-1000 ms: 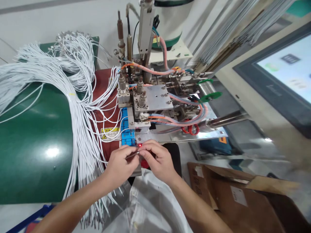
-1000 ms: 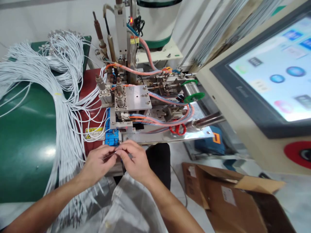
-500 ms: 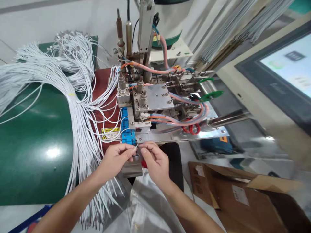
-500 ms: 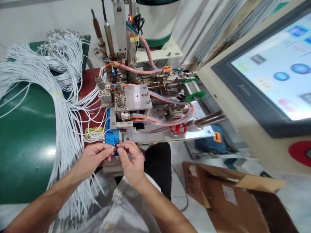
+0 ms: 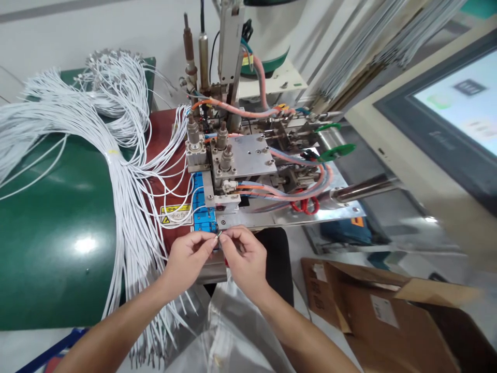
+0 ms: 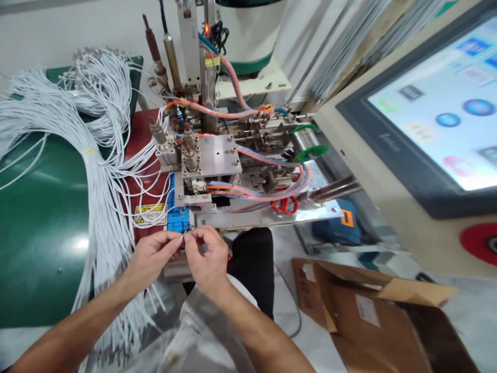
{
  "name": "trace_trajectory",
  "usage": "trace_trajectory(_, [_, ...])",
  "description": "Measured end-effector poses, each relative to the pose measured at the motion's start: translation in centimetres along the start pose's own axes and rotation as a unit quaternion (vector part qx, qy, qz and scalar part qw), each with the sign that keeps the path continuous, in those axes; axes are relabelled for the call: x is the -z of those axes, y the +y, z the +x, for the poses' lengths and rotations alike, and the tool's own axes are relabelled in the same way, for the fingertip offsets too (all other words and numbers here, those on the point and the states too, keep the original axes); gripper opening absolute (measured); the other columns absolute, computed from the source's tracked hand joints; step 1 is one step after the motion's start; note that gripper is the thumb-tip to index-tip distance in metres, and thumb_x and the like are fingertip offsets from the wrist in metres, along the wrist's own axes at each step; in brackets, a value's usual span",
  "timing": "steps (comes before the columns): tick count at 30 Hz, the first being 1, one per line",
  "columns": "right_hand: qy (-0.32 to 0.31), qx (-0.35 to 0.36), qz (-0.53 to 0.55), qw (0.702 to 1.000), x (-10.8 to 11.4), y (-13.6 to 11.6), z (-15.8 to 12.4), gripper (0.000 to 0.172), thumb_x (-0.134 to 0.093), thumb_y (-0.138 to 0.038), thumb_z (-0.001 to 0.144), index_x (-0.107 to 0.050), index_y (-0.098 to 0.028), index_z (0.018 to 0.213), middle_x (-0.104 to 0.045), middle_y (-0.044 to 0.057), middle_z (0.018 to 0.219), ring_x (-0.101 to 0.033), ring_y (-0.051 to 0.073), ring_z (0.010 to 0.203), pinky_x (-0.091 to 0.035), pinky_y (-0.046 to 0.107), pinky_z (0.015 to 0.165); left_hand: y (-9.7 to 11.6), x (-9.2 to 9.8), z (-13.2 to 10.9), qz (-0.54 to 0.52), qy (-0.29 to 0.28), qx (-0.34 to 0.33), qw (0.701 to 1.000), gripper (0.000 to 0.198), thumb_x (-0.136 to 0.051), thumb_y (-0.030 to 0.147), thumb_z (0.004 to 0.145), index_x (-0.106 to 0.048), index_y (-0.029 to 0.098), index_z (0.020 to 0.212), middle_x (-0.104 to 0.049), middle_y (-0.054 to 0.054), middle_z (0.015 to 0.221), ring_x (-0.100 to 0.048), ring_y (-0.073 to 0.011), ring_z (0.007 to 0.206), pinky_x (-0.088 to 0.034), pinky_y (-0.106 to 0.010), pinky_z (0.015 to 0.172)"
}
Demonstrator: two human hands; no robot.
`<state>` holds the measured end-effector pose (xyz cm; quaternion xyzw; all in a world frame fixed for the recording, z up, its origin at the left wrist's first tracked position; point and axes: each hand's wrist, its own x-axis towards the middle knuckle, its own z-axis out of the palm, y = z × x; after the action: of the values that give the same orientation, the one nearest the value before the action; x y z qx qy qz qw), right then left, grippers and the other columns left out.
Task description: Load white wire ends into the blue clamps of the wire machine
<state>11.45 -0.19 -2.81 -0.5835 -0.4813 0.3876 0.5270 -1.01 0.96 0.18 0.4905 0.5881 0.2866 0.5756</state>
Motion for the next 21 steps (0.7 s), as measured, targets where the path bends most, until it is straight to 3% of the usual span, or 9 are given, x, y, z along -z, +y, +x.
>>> trace_trajectory(4, [0.001, 0.046, -0.005, 0.999, 0.0, 0.0, 0.2, 0.012, -0.053, -0.017, 0.076, -0.054, -0.019, 0.065, -0.053, 0.0, 0.065, -0.052, 0.013, 0.06, -0.045, 0.027, 0.058, -0.5, -0.3, -0.1, -0.002, 0.022, -0.016, 1.0, 0.02, -0.056, 0.031, 0.078, -0.067, 0.014, 0.081, -0.067, -0.004, 0.08, -0.059, -0.0142, 0.072, -0.048, -0.023, 0.067])
trace_trajectory(10, [-0.083, 0.133, -0.035, 0.987, 1.3, -0.4, 1.3, 0.008, -0.054, -0.015, 0.074, -0.054, -0.02, 0.068, -0.054, 0.001, 0.068, -0.051, 0.013, 0.06, -0.043, 0.025, 0.055, -0.4, 0.4, 0.0, 0.081, 0.01, -0.069, 0.994, 0.018, -0.055, 0.027, 0.079, -0.068, 0.016, 0.077, -0.064, -0.002, 0.071, -0.057, -0.0132, 0.066, -0.047, -0.022, 0.063])
trace_trajectory(16, [-0.263, 0.151, -0.097, 0.948, 3.0, -1.5, 2.6, 0.01, -0.053, -0.014, 0.074, -0.056, -0.019, 0.066, -0.054, 0.0, 0.064, -0.05, 0.012, 0.059, -0.041, 0.024, 0.054, 1.0, 1.6, -0.3, 0.217, -0.082, -0.12, 0.965, 0.019, -0.052, 0.017, 0.078, -0.069, 0.019, 0.07, -0.064, 0.0, 0.069, -0.056, -0.0117, 0.066, -0.043, -0.021, 0.061])
trace_trajectory(18, [-0.243, 0.132, -0.087, 0.957, 2.8, -1.6, 2.5, 0.012, -0.053, -0.016, 0.075, -0.056, -0.019, 0.064, -0.054, 0.0, 0.063, -0.049, 0.012, 0.058, -0.04, 0.024, 0.053, 1.0, 1.5, -0.4, 0.234, -0.063, -0.123, 0.962, 0.018, -0.052, 0.017, 0.078, -0.068, 0.019, 0.069, -0.062, 0.0, 0.066, -0.055, -0.0112, 0.062, -0.042, -0.02, 0.058])
trace_trajectory(21, [-0.132, 0.08, -0.034, 0.987, 1.8, -1.1, 1.5, 0.018, -0.053, -0.02, 0.079, -0.055, -0.019, 0.061, -0.053, -0.001, 0.06, -0.049, 0.012, 0.056, -0.04, 0.024, 0.053, 0.4, 1.0, -0.5, 0.176, 0.022, -0.106, 0.978, 0.016, -0.053, 0.024, 0.08, -0.067, 0.017, 0.074, -0.059, 0.001, 0.063, -0.054, -0.0107, 0.057, -0.043, -0.02, 0.055])
